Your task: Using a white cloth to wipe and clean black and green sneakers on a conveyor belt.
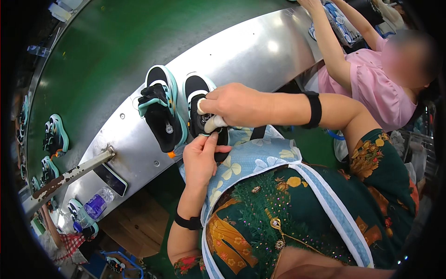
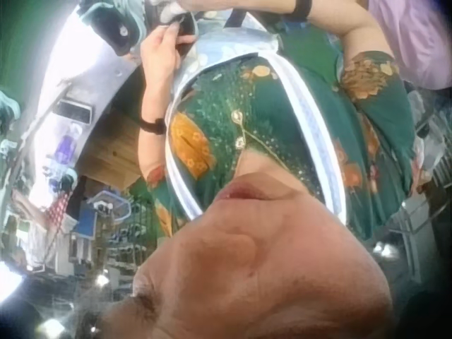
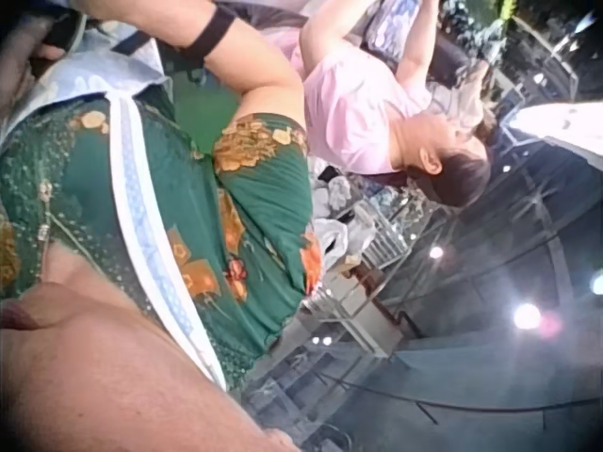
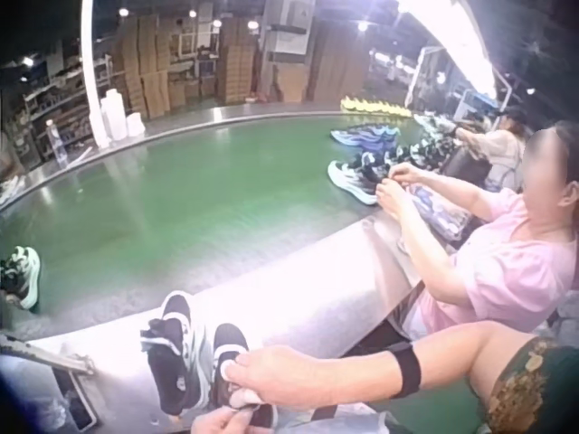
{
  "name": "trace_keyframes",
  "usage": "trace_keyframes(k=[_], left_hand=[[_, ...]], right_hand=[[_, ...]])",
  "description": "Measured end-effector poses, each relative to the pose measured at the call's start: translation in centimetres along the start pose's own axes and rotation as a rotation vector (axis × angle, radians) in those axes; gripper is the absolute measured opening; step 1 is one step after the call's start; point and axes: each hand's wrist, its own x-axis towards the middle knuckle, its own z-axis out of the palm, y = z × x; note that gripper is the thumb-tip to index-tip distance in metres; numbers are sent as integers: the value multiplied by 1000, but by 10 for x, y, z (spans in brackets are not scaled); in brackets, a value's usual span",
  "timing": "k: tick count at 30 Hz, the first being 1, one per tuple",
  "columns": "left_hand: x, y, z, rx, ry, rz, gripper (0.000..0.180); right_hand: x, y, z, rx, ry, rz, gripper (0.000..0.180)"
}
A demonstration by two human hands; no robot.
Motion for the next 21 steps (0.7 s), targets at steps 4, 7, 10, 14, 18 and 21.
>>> trace_keyframes(k=[4,7,10,14,18,21], left_hand=[[3,3,0,12,0,-9,25],[3,0,1,-7,1,-7,25],[1,3,7,70,46,6,25],[2,5,6,32,56,-6,26],[1,-3,10,31,48,1,25],[4,0,12,22,40,-5,26]], right_hand=[[-2,5,-7,-49,-35,60,24],[-4,4,-16,228,-128,12,22],[-9,-5,4,-69,9,9,19],[7,-4,-12,42,-212,236,18],[-9,11,-2,270,-82,41,29],[-13,0,9,-1,23,110,24]])
